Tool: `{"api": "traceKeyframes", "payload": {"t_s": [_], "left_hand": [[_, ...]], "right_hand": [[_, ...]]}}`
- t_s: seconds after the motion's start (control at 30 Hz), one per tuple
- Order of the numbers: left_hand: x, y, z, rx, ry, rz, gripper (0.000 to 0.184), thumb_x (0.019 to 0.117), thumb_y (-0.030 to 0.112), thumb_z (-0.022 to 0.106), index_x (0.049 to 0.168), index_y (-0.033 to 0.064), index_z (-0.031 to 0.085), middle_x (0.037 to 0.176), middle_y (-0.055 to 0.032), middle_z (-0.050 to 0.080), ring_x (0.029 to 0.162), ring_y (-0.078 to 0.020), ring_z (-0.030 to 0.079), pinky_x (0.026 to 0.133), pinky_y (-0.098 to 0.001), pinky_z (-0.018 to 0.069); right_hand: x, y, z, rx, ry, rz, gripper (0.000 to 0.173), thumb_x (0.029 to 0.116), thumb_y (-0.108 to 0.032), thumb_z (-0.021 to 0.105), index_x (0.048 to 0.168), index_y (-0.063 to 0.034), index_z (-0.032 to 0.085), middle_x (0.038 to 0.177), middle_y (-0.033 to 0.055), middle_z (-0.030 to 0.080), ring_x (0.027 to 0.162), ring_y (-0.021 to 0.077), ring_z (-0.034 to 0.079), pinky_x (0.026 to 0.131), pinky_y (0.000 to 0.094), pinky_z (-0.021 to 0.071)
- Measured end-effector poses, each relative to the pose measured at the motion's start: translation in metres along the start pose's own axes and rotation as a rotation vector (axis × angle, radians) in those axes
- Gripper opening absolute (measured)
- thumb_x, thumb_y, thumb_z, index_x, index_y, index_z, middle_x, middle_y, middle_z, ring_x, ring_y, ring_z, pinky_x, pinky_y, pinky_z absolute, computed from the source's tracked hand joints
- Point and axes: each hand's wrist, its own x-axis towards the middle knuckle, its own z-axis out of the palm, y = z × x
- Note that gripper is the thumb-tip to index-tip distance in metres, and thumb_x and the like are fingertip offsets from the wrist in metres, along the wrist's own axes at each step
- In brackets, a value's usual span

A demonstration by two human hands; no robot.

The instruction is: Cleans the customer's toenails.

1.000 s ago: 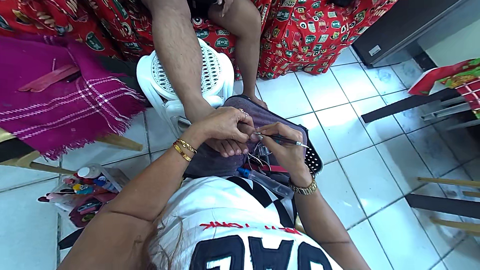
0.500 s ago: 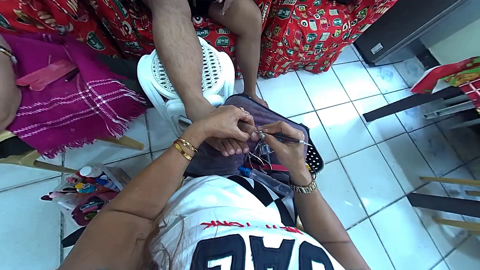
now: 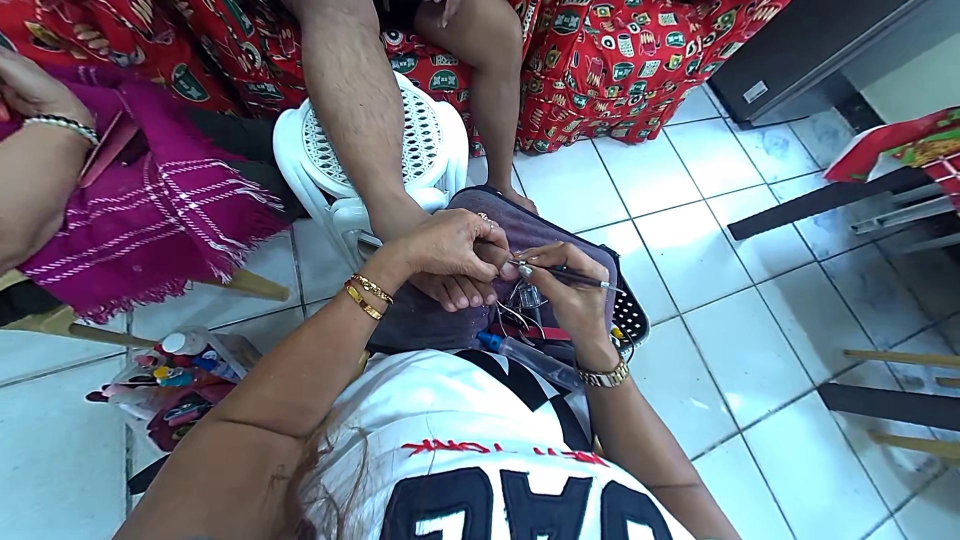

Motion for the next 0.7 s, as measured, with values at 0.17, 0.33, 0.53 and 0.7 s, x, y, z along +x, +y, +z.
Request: {"api": "traceKeyframes", "payload": {"t_s": [0.17, 0.33, 0.53, 0.7], "left_hand": [[0.000, -0.001, 0.000, 0.011, -0.003, 0.009, 0.023, 0.0850, 0.030, 0.076, 0.102, 0.0144, 0.077, 0.098, -0.0006, 0.071, 0.094, -0.0134, 0.065, 0.084, -0.0430, 0.0508], [0.000, -0.002, 0.000, 0.002, 0.000, 0.019, 0.026, 0.0838, 0.028, 0.076, 0.104, 0.0123, 0.077, 0.102, -0.0025, 0.072, 0.097, -0.0142, 0.065, 0.086, -0.0431, 0.0512], [0.000, -0.003, 0.000, 0.007, 0.005, 0.027, 0.024, 0.0851, 0.033, 0.075, 0.101, 0.0157, 0.077, 0.098, 0.0007, 0.072, 0.095, -0.0123, 0.065, 0.085, -0.0427, 0.0513], [0.003, -0.003, 0.001, 0.035, 0.014, 0.031, 0.027, 0.0850, 0.034, 0.075, 0.102, 0.0140, 0.077, 0.099, -0.0019, 0.072, 0.096, -0.0150, 0.066, 0.084, -0.0449, 0.0509]], "right_hand": [[0.000, 0.004, 0.001, 0.040, -0.006, -0.002, 0.012, 0.0852, 0.006, 0.067, 0.087, -0.0060, 0.068, 0.095, 0.0040, 0.074, 0.092, 0.0116, 0.073, 0.082, 0.0274, 0.0611], [0.005, 0.004, -0.007, 0.128, -0.137, 0.026, 0.013, 0.0851, 0.005, 0.069, 0.090, -0.0069, 0.070, 0.100, 0.0041, 0.074, 0.101, 0.0145, 0.072, 0.090, 0.0315, 0.0599], [0.004, -0.002, -0.010, 0.100, -0.081, 0.050, 0.013, 0.0854, 0.004, 0.068, 0.089, -0.0089, 0.069, 0.098, 0.0023, 0.075, 0.093, 0.0111, 0.072, 0.082, 0.0268, 0.0611], [0.005, 0.001, -0.005, 0.090, -0.088, 0.023, 0.011, 0.0859, 0.004, 0.069, 0.089, -0.0066, 0.069, 0.101, 0.0034, 0.073, 0.096, 0.0104, 0.071, 0.083, 0.0249, 0.0598]]}}
